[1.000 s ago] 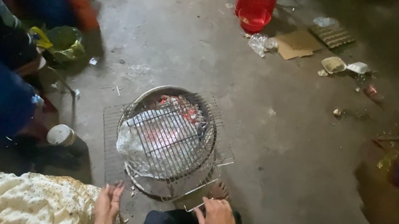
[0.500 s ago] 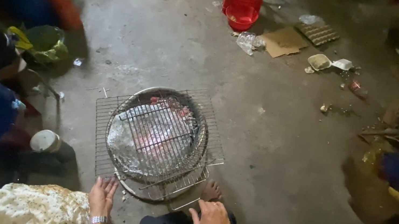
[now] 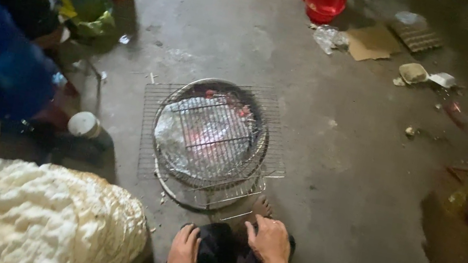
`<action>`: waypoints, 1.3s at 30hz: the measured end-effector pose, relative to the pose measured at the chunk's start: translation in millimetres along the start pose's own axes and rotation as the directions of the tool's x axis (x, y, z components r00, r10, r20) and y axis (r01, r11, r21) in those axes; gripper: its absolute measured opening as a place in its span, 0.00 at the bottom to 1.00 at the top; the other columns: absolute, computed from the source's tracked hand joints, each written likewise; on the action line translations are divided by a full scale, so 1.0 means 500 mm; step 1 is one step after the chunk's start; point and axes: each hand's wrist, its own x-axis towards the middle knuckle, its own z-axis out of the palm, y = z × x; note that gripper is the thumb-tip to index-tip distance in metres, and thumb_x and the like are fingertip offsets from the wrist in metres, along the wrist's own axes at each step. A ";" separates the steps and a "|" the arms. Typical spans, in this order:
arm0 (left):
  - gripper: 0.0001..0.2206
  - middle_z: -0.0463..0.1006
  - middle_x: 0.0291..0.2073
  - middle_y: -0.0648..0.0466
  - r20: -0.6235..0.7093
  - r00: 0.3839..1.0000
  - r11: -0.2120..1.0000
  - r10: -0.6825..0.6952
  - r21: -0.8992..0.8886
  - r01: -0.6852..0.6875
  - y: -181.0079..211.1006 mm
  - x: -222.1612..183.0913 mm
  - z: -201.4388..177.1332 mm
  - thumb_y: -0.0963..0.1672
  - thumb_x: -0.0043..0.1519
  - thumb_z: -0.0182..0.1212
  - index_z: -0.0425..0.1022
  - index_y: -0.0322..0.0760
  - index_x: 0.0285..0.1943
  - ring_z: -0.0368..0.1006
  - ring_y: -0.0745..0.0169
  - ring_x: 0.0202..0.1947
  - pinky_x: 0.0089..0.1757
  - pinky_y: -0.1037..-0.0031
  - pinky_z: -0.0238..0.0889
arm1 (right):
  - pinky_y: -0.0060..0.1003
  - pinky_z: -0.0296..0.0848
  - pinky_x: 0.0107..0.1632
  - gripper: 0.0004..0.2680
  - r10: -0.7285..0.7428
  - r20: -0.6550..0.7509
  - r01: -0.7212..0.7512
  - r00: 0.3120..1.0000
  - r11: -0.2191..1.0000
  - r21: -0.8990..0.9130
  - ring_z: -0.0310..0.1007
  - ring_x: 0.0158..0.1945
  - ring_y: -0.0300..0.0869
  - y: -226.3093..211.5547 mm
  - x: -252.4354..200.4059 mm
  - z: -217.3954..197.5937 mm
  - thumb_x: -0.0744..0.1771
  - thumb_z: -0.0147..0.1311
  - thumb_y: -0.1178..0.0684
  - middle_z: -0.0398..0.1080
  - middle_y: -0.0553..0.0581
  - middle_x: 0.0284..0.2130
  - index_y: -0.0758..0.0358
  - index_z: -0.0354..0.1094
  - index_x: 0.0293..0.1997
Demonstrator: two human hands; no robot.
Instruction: Grilling large rice crackers over a charcoal stove, flipping and rotating them for even cooking.
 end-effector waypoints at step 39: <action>0.13 0.61 0.62 0.40 0.201 0.960 0.981 -0.195 0.031 0.192 0.039 -0.116 -0.130 0.38 0.56 0.52 0.67 0.34 0.49 0.67 0.39 0.53 0.47 0.63 0.65 | 0.45 0.71 0.36 0.09 0.136 0.005 -0.137 0.991 0.990 0.045 0.73 0.32 0.56 0.021 -0.027 -0.072 0.62 0.53 0.46 0.75 0.57 0.30 0.58 0.73 0.37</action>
